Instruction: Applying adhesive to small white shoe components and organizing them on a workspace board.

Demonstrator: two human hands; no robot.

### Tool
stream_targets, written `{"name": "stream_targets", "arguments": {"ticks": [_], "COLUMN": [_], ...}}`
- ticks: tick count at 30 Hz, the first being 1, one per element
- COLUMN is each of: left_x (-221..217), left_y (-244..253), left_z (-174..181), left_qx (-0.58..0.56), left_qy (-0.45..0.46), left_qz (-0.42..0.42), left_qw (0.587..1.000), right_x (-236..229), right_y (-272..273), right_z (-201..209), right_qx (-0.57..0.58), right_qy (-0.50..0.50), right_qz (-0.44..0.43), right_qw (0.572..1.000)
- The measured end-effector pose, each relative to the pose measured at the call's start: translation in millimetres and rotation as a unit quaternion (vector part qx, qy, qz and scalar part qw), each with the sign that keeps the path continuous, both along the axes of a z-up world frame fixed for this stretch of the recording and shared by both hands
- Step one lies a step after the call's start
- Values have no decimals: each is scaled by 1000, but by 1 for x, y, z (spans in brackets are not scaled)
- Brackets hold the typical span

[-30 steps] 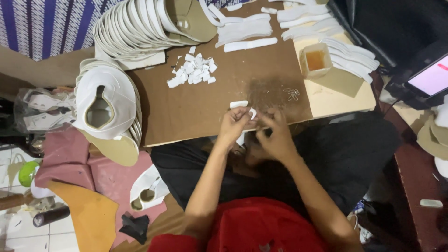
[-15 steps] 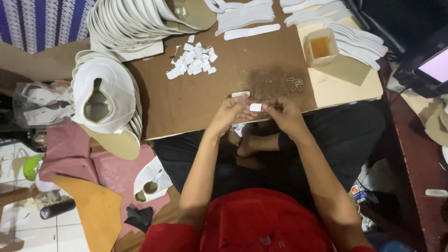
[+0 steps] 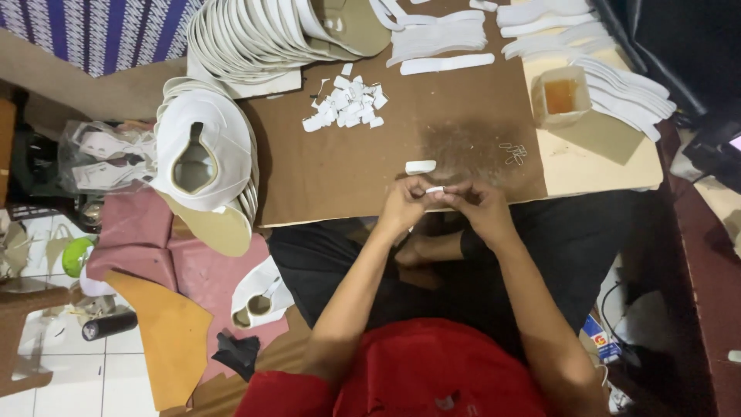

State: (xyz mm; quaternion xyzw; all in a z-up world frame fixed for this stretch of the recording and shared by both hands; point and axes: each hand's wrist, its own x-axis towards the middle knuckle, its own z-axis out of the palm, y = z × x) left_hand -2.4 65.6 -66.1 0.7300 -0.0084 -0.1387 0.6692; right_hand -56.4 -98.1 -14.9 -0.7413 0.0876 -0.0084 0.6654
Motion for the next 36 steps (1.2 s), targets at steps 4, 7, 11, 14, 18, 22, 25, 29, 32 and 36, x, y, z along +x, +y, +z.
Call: {"name": "stream_targets", "arguments": {"ticks": [4,7,11,14,18,22,25,29,32,36], "left_x": [-5,2,16,20,11,15,15,20,22,18], "left_y": [-3,0,6,8,15,16,20,24,16,9], "left_z": [22,17,9,16,38,26,40,32,30,38], "left_qx": [-89,-80,56,54,-17,-34,-98,-84,-51,11], "left_qy": [25,3,-177,-187,-33,14,66,73,17,-62], "left_qz": [-5,-20,-44,-66,-99,-73,-93,-72,-62,-54], "left_qw": [996,997,982,979,994,997,989,991,997,997], "right_x": [7,10,15,20,24,20,18,16,19,17], "right_y": [-2,1,5,5,1,10,9,7,6,10], "right_z": [-16,-13,-14,-11,-6,4,4,5,2,-4], "right_qx": [63,34,-27,-18,-72,-181,-182,-178,-163,-164], "right_qy": [14,5,14,7,-26,-94,-88,-65,-51,-39], "right_qz": [0,-10,-27,-21,-9,0,-9,-24,-27,-25], "right_qw": [998,999,999,1000,997,979,979,982,985,985]}}
